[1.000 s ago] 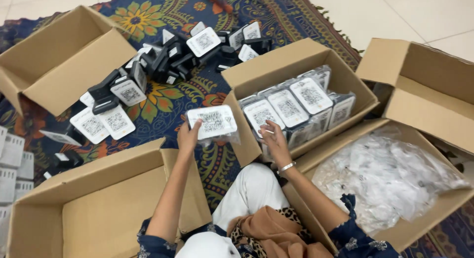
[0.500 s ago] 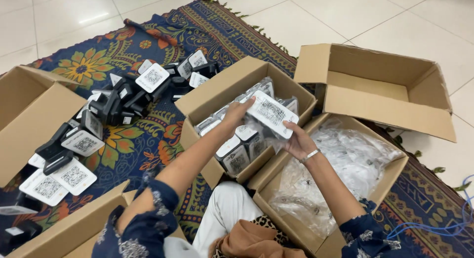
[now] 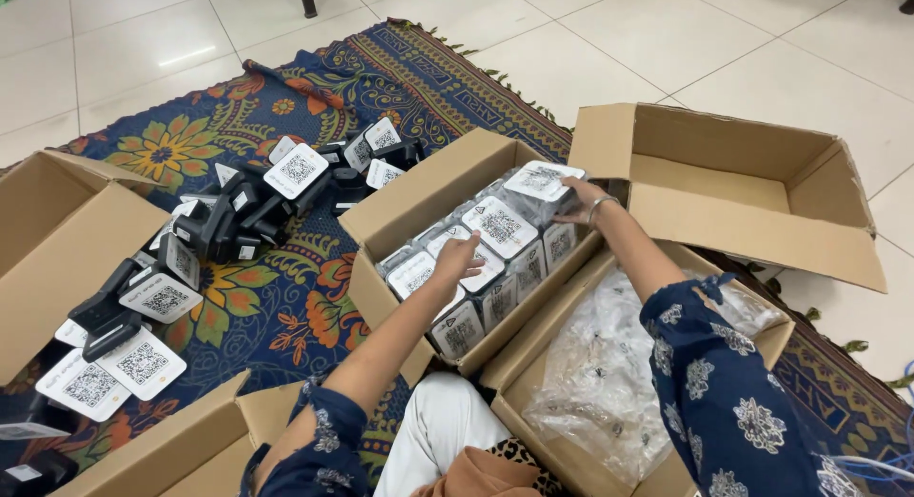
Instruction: The person packs electronic devices with QR codes into plastic bags and organizes them into boxes.
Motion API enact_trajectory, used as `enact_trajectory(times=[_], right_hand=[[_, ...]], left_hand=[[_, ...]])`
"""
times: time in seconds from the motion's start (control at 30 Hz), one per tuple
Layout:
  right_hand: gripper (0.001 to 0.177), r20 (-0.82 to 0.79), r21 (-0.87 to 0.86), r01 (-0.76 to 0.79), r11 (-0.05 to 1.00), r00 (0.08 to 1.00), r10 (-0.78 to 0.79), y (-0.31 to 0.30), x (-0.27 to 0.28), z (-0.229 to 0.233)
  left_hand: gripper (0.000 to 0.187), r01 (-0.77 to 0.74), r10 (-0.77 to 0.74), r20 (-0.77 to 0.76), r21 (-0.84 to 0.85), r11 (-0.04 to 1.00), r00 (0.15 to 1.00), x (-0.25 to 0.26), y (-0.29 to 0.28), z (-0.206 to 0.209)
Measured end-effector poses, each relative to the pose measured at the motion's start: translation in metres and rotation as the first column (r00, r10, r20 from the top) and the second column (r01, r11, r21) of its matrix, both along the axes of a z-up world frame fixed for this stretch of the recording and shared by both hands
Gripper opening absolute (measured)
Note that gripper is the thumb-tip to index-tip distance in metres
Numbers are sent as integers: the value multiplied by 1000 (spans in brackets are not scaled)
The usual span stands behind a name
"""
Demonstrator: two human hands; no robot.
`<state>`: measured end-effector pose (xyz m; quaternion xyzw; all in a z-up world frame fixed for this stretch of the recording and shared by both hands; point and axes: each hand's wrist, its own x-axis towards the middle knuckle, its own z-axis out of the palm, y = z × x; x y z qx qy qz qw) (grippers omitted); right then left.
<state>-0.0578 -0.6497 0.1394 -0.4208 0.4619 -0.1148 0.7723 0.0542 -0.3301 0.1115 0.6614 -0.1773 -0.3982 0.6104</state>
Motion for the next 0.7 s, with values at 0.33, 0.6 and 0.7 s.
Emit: enact_trajectory(times=[0.33,0.6,0.7], right_hand=[[49,-200,-300,-813,499,565,800,-1,11,81],[80,-323,-606,-667,434,705,631,53,-14,110],[96,224,-481,72,874,974,43,79,-53,83]], left_hand=[[88,-72,-10,375,204,976,927,3,15,78],[50,190,-231,-197,-204,960,953,-16,-38,38],[46,-38,-16,-238,-221,975,971,-18,-43,33]])
